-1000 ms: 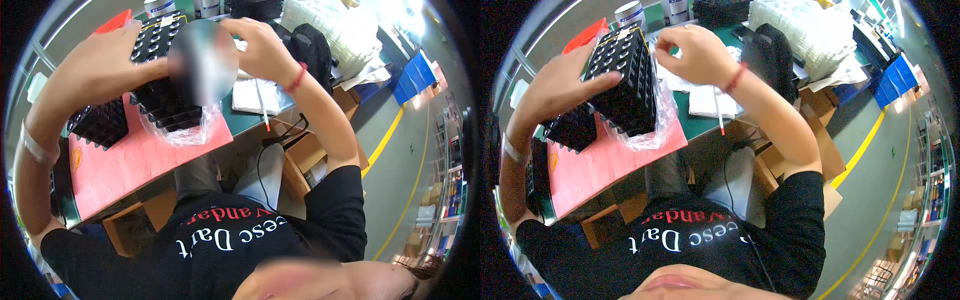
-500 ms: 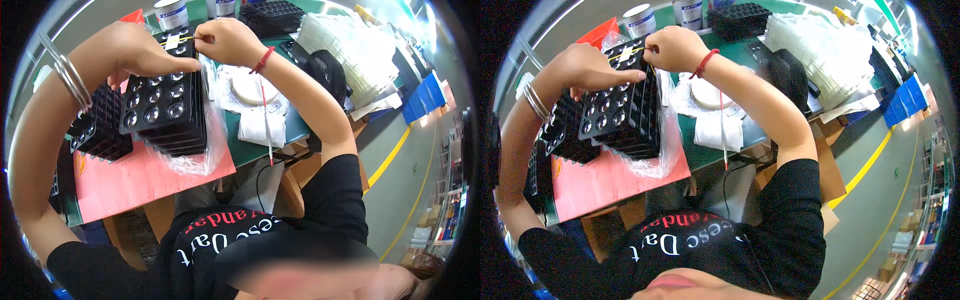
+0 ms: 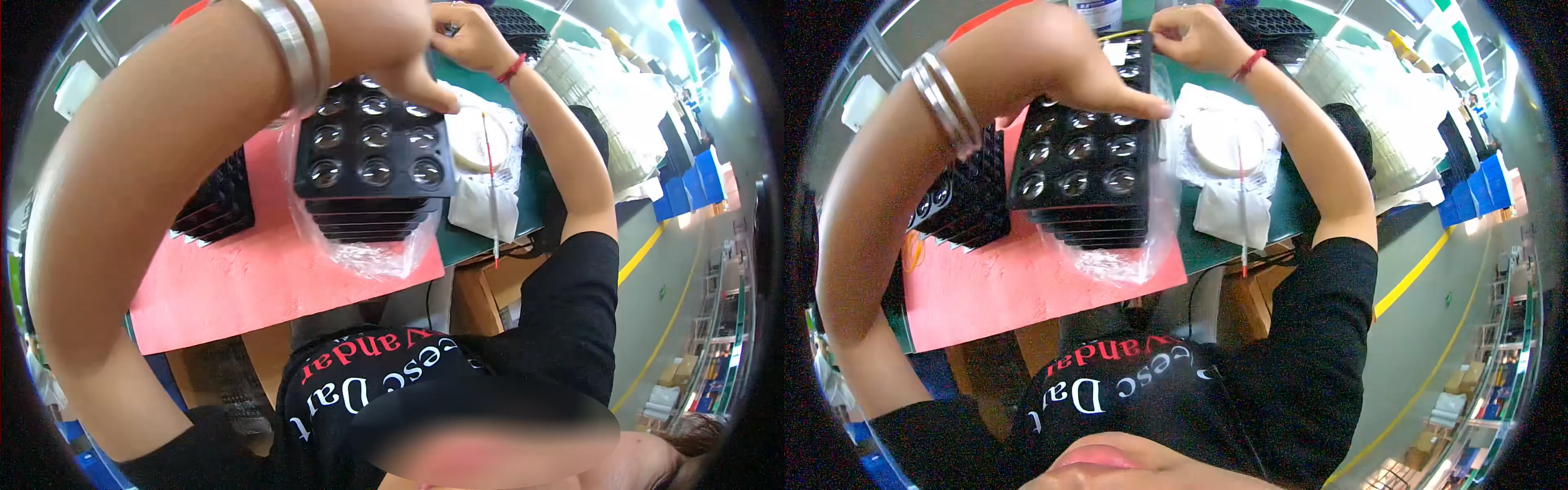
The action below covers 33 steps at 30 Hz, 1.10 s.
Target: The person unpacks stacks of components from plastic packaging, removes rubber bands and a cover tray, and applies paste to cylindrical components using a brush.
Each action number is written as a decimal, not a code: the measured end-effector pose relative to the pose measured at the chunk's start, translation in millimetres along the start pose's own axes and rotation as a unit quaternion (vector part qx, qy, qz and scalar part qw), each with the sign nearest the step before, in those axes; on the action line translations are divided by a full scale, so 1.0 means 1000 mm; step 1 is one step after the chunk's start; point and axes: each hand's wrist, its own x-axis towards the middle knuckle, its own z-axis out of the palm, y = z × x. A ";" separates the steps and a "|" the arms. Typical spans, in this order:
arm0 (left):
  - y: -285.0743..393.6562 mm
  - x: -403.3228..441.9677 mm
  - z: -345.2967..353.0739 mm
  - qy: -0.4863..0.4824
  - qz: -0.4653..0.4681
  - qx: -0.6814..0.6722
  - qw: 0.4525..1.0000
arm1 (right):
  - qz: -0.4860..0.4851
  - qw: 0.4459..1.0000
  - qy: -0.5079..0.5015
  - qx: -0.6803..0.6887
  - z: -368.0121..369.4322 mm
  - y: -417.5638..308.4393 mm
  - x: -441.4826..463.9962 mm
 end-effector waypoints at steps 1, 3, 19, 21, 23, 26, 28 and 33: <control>-0.003 0.011 0.016 0.148 0.124 -0.051 0.980 | -0.094 0.994 0.050 0.002 0.018 0.039 -0.001; -0.004 0.011 0.017 0.145 0.125 -0.062 0.979 | -0.010 0.993 0.020 0.114 0.022 0.016 0.010; 0.019 -0.029 -0.022 -0.019 -0.017 0.065 0.998 | -0.031 0.994 -0.107 0.006 0.075 0.050 0.007; 0.023 -0.033 -0.035 -0.029 0.002 0.051 0.998 | -0.032 0.993 -0.110 -0.004 0.079 0.051 0.006; 0.020 -0.023 -0.020 -0.054 -0.054 0.043 0.996 | -0.034 0.993 -0.116 -0.010 0.077 0.060 0.006; 0.017 -0.017 -0.010 -0.047 -0.061 0.019 0.997 | -0.039 0.992 -0.118 -0.028 0.083 0.062 0.007; 0.021 -0.020 -0.020 -0.062 -0.091 0.026 0.994 | -0.038 0.991 -0.121 -0.039 0.084 0.070 0.007; 0.032 -0.040 -0.054 -0.049 -0.004 0.054 0.997 | -0.010 0.990 -0.118 -0.072 0.082 0.111 0.034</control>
